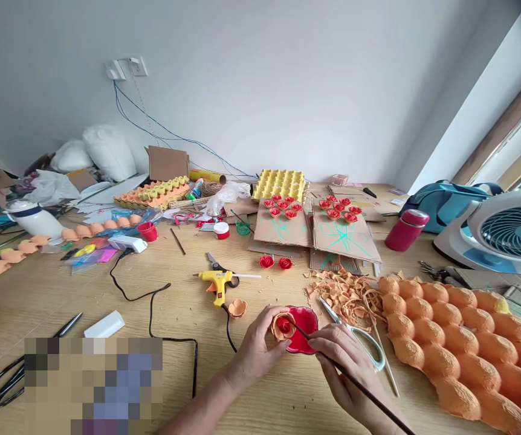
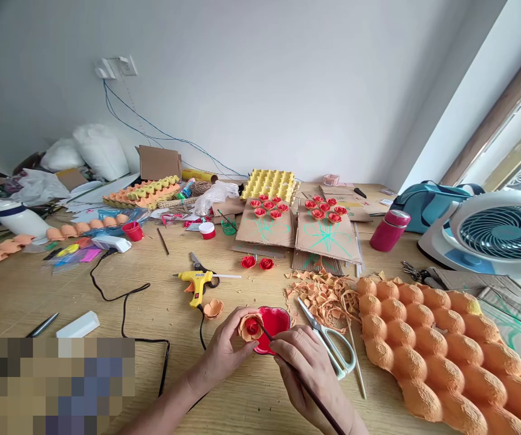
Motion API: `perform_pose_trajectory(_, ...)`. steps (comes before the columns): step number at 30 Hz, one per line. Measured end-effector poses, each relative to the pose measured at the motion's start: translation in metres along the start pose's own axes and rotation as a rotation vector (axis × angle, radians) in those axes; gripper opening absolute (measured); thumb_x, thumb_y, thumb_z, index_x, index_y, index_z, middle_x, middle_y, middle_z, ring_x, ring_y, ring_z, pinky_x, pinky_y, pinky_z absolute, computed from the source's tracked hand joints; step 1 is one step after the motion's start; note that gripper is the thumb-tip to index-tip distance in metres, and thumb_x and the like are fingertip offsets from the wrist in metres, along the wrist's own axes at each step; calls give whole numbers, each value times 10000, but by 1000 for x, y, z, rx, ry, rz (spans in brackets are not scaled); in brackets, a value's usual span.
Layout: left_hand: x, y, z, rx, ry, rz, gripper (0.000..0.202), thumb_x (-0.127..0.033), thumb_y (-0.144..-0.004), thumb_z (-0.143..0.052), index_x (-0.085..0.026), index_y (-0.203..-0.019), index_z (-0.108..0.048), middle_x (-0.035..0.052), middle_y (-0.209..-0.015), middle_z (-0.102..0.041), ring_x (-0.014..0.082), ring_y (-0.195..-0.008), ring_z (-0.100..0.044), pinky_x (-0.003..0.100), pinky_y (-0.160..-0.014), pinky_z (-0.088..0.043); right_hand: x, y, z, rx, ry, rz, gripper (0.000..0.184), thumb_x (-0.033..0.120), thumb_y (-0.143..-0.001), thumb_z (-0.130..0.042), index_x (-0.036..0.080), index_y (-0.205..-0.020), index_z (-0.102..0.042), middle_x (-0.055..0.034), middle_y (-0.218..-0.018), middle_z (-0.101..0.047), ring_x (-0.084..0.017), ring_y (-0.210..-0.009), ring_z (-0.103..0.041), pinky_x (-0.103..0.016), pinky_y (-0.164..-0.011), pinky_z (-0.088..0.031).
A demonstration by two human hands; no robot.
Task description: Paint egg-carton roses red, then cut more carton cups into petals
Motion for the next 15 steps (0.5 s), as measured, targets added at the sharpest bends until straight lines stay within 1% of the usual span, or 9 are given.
perform_pose_trajectory(5,3,0,1,-16,0,2,481,-71,-821,-659,-220,-1269,-566,82,-1207,-661,231,-1133,-644,347,-1017,-521,3,1,5,-39,50,57,317,-4,-926,-508,157,-1187,-589,-92,-993,-686,-197,-885,-605,-369,-850,-515)
perform_pose_trajectory(8,3,0,1,-19,3,-1,467,-88,-829,-660,-213,-1268,-565,86,-1209,-661,233,-1132,-646,349,-1019,-522,5,0,6,-38,45,63,327,-9,-922,-502,161,-1187,-590,-91,-998,-684,-195,-888,-606,-365,-856,-513)
perform_pose_trajectory(15,-2,1,-1,34,-19,-19,429,-139,-864,-670,-217,-1277,-578,100,-1226,-668,246,-1135,-650,358,-1000,-531,-2,-1,0,-3,-2,-30,277,45,-961,-489,196,-1171,-589,-82,-981,-676,-198,-891,-636,-364,-829,-530)
Point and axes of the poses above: each hand's wrist, its own y-axis away from the middle knuckle, its own z-axis out of the back of the hand, x = y × z, the point moved 7 cm from there along -y, towards the middle knuckle
